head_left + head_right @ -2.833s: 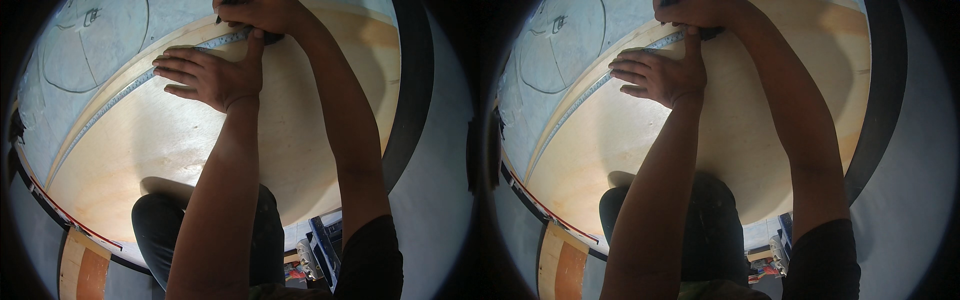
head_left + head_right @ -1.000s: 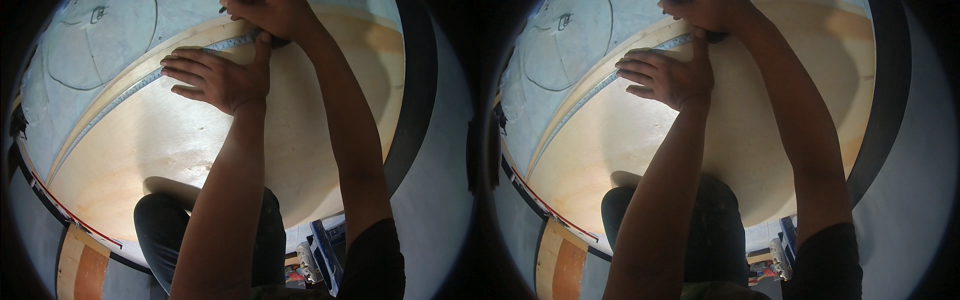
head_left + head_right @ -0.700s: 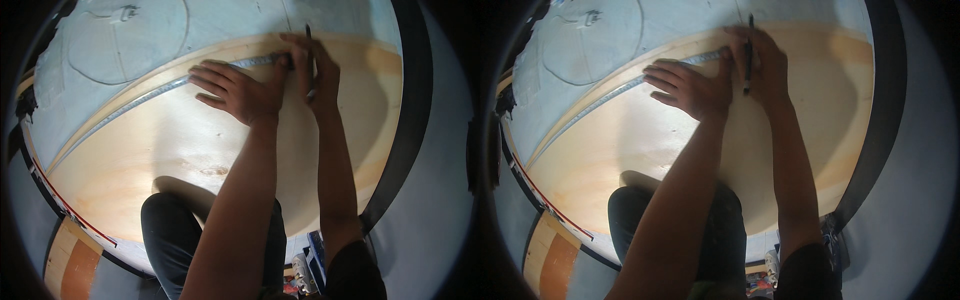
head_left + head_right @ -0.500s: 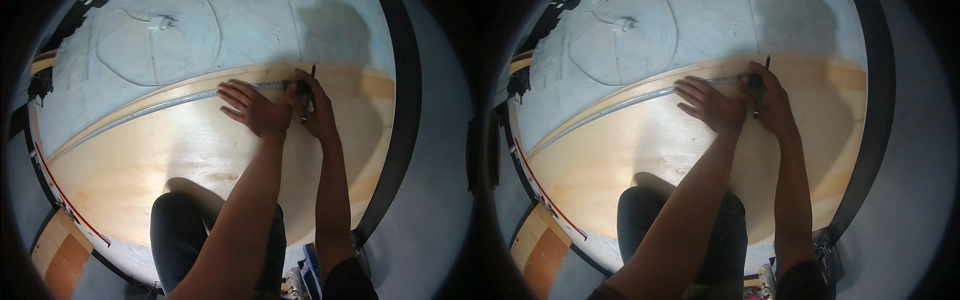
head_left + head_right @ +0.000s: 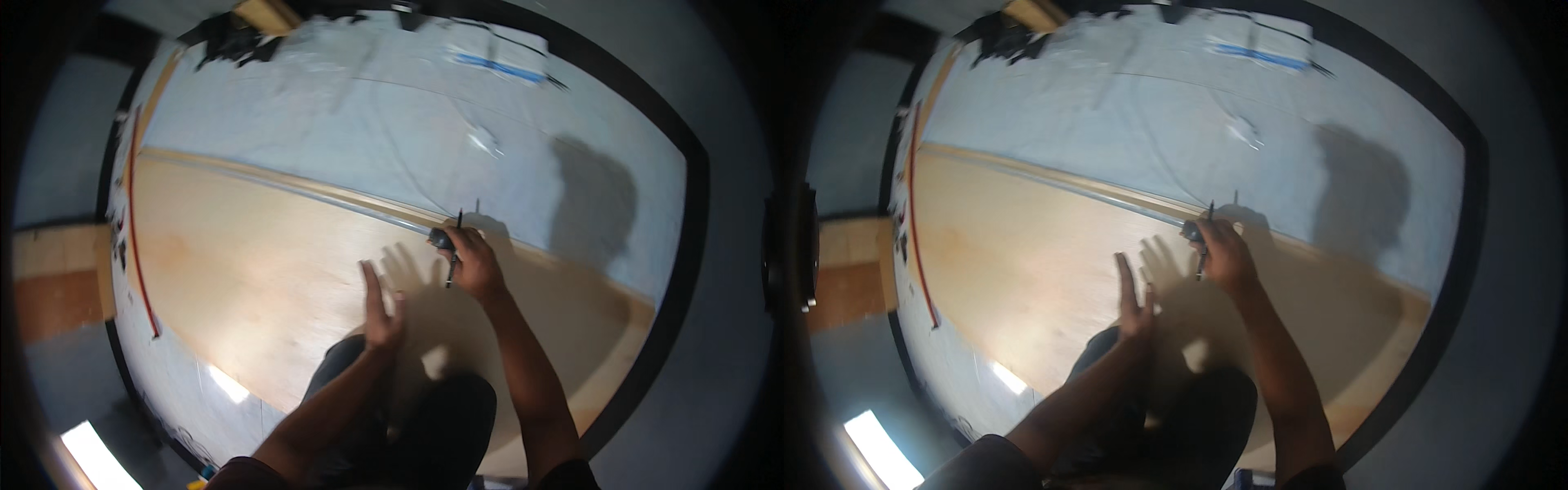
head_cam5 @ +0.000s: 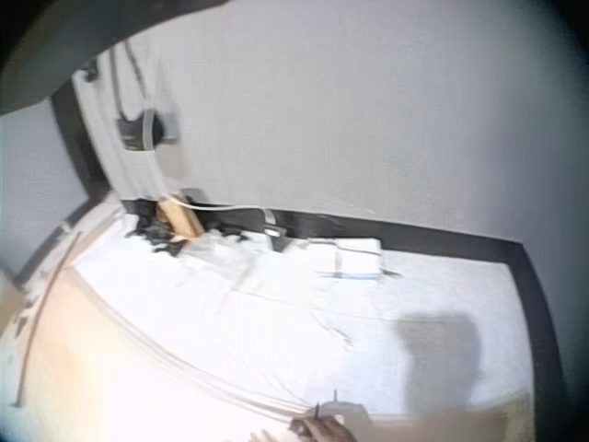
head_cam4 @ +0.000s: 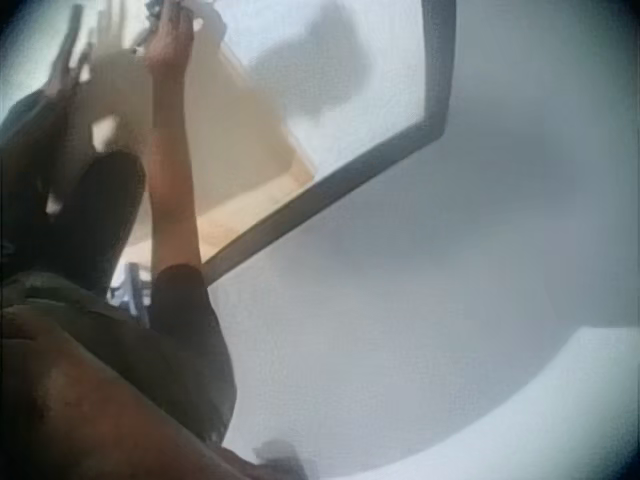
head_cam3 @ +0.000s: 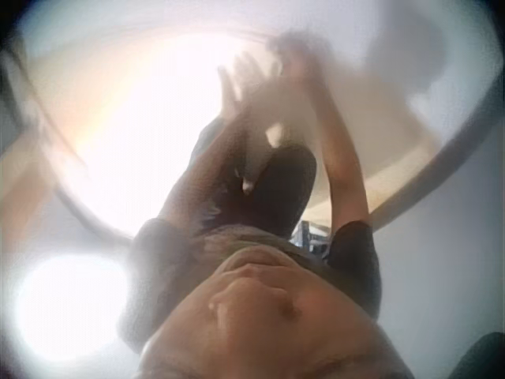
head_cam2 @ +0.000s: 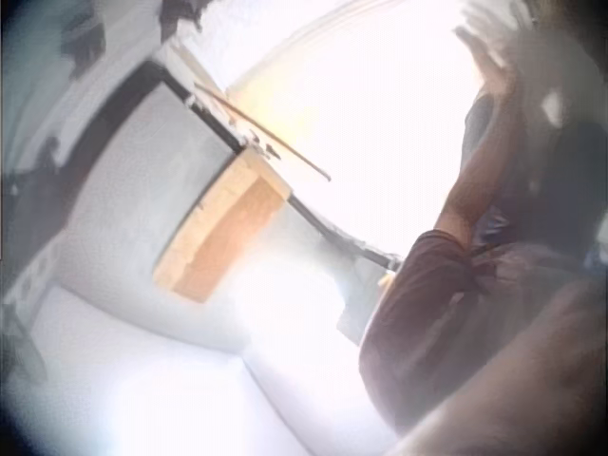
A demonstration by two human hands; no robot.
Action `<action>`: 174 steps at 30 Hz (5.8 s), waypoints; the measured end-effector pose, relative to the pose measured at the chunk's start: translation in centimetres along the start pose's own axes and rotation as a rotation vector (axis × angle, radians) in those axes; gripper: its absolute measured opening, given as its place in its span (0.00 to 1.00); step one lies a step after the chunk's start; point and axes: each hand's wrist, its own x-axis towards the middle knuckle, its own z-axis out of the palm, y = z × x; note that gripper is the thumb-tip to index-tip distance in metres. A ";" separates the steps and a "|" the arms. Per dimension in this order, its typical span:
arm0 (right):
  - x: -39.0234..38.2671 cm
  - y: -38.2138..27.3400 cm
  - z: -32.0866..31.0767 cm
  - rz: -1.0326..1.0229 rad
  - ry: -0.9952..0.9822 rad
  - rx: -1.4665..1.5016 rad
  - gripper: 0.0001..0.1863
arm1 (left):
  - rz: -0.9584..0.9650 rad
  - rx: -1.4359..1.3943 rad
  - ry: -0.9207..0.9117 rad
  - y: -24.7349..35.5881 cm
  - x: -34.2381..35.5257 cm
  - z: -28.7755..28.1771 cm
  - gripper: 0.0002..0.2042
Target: The person kneels on the floor and uses a tape measure and a red straightedge to measure and mark lines on a large sheet of plywood. They mark multiple points and draw straight lines across the surface using a pencil.
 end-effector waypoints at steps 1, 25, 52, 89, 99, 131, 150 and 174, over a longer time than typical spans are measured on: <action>2.4 -2.0 2.3 -0.049 -0.022 -0.023 0.22 | -0.110 0.038 0.077 -2.3 0.6 -3.3 0.39; 32.1 -39.8 49.5 -0.227 -0.136 -0.190 0.12 | -1.135 0.274 0.007 -29.1 -4.9 -38.2 0.93; 37.6 -51.6 77.1 -0.177 0.026 0.298 0.17 | -1.064 0.067 -0.102 -29.9 -6.4 -40.8 0.86; 5.1 -21.1 24.7 0.418 0.031 -0.480 0.07 | -0.980 0.199 0.018 -30.0 -7.5 -39.0 0.89; 31.3 -14.5 42.0 -0.031 0.208 -0.882 0.17 | -1.009 0.171 0.013 -29.3 -6.2 -40.8 0.85; 22.9 -25.3 61.1 -0.103 -0.241 -0.724 0.32 | -1.189 0.800 0.542 -70.0 13.8 -103.4 0.50; 22.7 -24.4 61.8 -0.032 -0.303 -0.699 0.33 | -0.611 1.107 0.817 -64.9 11.8 -97.8 0.18; 23.7 -26.7 58.0 -0.071 -0.117 -0.361 0.20 | -0.539 -0.129 0.602 -25.8 -7.6 -62.8 0.14</action>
